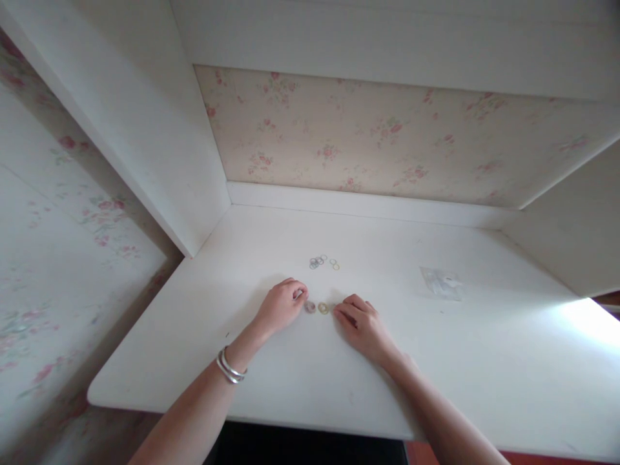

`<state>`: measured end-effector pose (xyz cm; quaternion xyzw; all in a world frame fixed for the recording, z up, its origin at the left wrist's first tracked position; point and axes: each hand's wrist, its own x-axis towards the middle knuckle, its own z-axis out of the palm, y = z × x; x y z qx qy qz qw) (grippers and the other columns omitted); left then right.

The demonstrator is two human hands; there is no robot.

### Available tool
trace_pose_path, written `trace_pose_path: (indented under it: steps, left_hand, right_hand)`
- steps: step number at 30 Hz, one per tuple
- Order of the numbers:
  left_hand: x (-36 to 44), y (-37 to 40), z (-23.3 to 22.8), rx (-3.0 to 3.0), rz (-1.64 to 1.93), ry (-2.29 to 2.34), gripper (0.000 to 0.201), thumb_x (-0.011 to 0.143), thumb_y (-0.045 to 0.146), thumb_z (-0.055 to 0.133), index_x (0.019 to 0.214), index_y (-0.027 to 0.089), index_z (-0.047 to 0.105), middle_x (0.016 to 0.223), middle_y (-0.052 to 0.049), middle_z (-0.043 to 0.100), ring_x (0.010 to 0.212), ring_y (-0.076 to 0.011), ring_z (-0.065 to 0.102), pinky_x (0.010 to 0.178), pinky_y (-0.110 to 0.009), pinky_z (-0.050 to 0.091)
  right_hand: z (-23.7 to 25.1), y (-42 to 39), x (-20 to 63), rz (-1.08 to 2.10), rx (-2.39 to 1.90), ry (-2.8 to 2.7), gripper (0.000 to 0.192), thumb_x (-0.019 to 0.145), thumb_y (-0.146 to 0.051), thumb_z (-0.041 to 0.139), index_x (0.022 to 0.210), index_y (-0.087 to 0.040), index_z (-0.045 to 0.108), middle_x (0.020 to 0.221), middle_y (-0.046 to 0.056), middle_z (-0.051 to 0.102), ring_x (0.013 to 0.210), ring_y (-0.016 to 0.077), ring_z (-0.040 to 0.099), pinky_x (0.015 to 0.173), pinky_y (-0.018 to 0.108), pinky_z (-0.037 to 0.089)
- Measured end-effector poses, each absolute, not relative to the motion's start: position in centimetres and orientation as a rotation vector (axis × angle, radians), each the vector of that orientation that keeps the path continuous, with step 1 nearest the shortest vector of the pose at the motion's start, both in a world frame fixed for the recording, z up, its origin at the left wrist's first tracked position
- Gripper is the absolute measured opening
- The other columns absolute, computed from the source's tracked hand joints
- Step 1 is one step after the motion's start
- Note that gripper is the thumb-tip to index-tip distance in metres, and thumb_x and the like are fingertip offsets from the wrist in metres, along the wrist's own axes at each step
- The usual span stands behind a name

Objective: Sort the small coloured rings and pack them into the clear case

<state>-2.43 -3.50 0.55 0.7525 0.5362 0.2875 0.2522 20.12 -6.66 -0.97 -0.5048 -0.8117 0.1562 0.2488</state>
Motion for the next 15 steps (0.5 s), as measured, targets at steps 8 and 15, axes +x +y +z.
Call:
trace_pose_path:
  steps: [8, 15]
  left_hand:
    - [-1.6, -2.9, 1.2, 2.070, 0.700, 1.469, 0.022, 0.087, 0.028, 0.046, 0.084, 0.018, 0.065, 0.078, -0.003, 0.059, 0.069, -0.0125, 0.053, 0.067, -0.024, 0.040]
    - [2.6, 0.6, 2.9, 2.349, 0.494, 1.515, 0.024, 0.090, 0.027, 0.043, 0.103, 0.024, 0.063, 0.108, -0.004, 0.058, 0.090, -0.0158, 0.057, 0.081, -0.026, 0.043]
  right_hand:
    - [-0.8, -6.1, 21.2, 0.481, -1.475, -1.846, 0.030, 0.091, -0.038, 0.043, 0.088, -0.022, 0.068, 0.088, 0.006, 0.059, 0.067, 0.0119, 0.054, 0.063, 0.024, 0.043]
    - [-1.5, -5.2, 22.1, 0.512, -1.533, -1.742, 0.028, 0.089, -0.037, 0.046, 0.086, -0.021, 0.068, 0.086, 0.005, 0.059, 0.066, 0.0116, 0.054, 0.062, 0.024, 0.042]
